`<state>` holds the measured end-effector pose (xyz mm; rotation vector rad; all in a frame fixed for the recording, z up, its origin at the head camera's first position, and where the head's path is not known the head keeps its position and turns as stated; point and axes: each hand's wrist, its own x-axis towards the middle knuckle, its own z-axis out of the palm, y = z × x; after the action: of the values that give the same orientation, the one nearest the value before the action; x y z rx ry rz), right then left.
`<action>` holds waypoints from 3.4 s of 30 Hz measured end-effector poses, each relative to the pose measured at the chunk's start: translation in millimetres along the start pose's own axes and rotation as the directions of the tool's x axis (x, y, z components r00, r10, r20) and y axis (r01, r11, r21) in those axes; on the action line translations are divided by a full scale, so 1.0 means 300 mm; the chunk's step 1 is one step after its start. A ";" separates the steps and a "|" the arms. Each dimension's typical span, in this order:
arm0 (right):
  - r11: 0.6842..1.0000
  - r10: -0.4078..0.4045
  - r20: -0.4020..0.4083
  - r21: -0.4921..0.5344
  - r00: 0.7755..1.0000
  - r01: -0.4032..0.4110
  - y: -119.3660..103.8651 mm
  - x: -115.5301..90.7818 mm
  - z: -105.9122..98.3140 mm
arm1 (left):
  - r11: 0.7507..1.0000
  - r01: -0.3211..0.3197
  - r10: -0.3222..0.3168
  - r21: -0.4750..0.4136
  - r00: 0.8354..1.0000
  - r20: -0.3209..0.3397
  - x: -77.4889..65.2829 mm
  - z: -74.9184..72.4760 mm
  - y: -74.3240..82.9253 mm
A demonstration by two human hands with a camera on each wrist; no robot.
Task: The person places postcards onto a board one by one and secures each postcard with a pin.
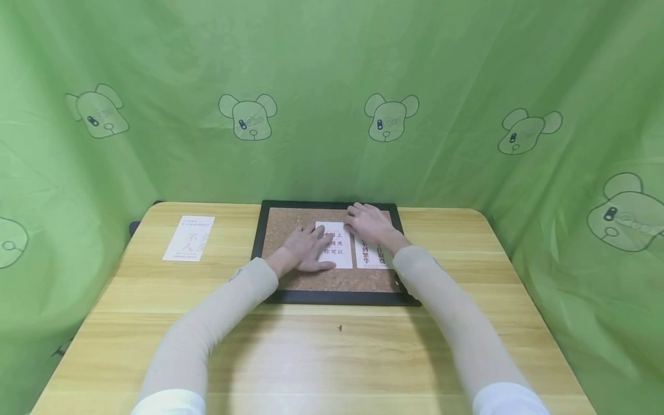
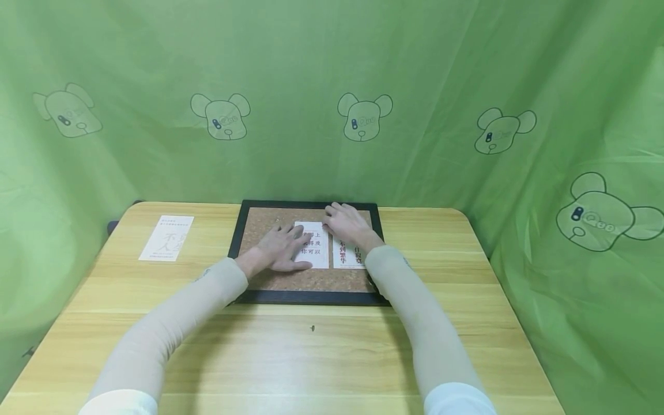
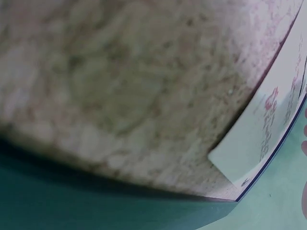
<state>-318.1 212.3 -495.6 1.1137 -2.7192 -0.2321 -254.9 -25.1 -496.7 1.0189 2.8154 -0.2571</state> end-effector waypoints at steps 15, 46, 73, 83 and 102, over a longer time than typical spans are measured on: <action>1.000 -0.002 0.016 -0.017 1.000 0.002 0.001 0.012 0.005 | 1.000 -0.004 0.004 0.008 1.000 0.016 0.004 0.003 -0.002; 1.000 0.000 0.060 -0.024 0.998 0.001 -0.010 -0.002 0.007 | 1.000 -0.010 0.010 0.004 1.000 -0.010 0.001 0.003 -0.001; 1.000 -0.008 0.051 -0.012 0.999 0.008 -0.017 -0.023 0.002 | 1.000 -0.001 0.001 -0.001 1.000 0.015 -0.003 -0.005 0.005; 1.000 0.006 0.092 0.024 0.996 -0.008 -0.015 -0.031 -0.006 | 1.000 -0.003 0.003 -0.016 1.000 0.018 -0.007 -0.010 0.005; 0.999 0.001 0.091 0.034 0.996 -0.004 -0.019 -0.028 -0.013 | 1.000 0.004 -0.004 -0.008 1.000 0.023 -0.003 -0.008 0.006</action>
<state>-307.4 214.2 -494.1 1.1358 -2.8140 -0.2422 -253.0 -23.9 -494.5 1.0020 2.7963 -0.2564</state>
